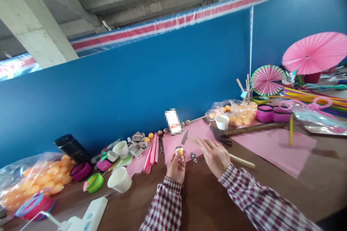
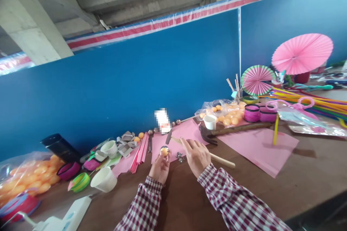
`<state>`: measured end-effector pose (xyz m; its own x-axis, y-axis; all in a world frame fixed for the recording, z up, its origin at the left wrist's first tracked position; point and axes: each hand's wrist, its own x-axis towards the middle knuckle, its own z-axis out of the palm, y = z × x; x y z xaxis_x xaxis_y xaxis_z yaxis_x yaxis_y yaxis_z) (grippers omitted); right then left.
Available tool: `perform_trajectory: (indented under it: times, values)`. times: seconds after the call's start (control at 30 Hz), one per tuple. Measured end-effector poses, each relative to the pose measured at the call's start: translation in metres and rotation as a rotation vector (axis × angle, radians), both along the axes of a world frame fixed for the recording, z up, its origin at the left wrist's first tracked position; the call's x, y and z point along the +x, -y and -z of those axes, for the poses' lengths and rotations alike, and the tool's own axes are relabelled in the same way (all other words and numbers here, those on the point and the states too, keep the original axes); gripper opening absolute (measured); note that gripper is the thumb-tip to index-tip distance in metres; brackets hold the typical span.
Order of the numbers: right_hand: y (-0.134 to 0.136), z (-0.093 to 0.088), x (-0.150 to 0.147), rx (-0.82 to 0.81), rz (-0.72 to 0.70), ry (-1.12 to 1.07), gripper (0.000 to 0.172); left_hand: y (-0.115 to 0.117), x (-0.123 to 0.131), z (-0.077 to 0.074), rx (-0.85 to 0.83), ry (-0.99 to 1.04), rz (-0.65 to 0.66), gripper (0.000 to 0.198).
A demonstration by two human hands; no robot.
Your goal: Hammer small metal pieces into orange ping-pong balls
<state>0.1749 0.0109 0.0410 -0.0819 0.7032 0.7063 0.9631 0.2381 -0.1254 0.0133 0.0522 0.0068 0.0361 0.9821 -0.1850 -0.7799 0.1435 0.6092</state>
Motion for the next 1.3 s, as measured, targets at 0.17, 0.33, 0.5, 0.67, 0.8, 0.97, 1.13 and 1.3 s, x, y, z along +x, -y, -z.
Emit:
perform_trajectory:
  times: [0.17, 0.33, 0.5, 0.67, 0.8, 0.97, 1.13, 1.3]
  values:
    - [-0.001, 0.001, 0.001, -0.01, -0.045, 0.025, 0.039, 0.003, 0.002, -0.005, -0.017, -0.021, 0.014, 0.008]
    - [0.0, -0.001, 0.001, 0.018, 0.013, -0.012, 0.036, 0.003, 0.003, -0.009, -0.008, -0.037, -0.001, 0.011]
    - [0.001, -0.001, 0.0, 0.004, -0.044, 0.029, 0.039, 0.004, 0.002, -0.007, -0.017, -0.023, -0.012, 0.01]
    - [0.0, 0.0, 0.0, 0.005, 0.002, -0.019, 0.038, 0.004, 0.001, -0.007, -0.002, -0.029, 0.0, 0.011]
    - [0.0, 0.0, 0.0, -0.025, -0.039, 0.018, 0.04, 0.004, 0.001, -0.007, -0.014, -0.016, 0.031, 0.012]
    - [0.0, -0.001, 0.001, 0.005, 0.016, -0.031, 0.036, 0.004, 0.002, -0.009, -0.028, 0.003, 0.047, 0.014]
    - [-0.002, 0.002, 0.002, -0.04, -0.02, -0.001, 0.039, 0.006, 0.004, -0.012, -0.021, 0.024, 0.026, 0.013]
    - [-0.002, 0.002, 0.001, -0.002, 0.013, -0.038, 0.036, 0.005, 0.003, -0.012, -0.036, 0.015, -0.02, 0.012]
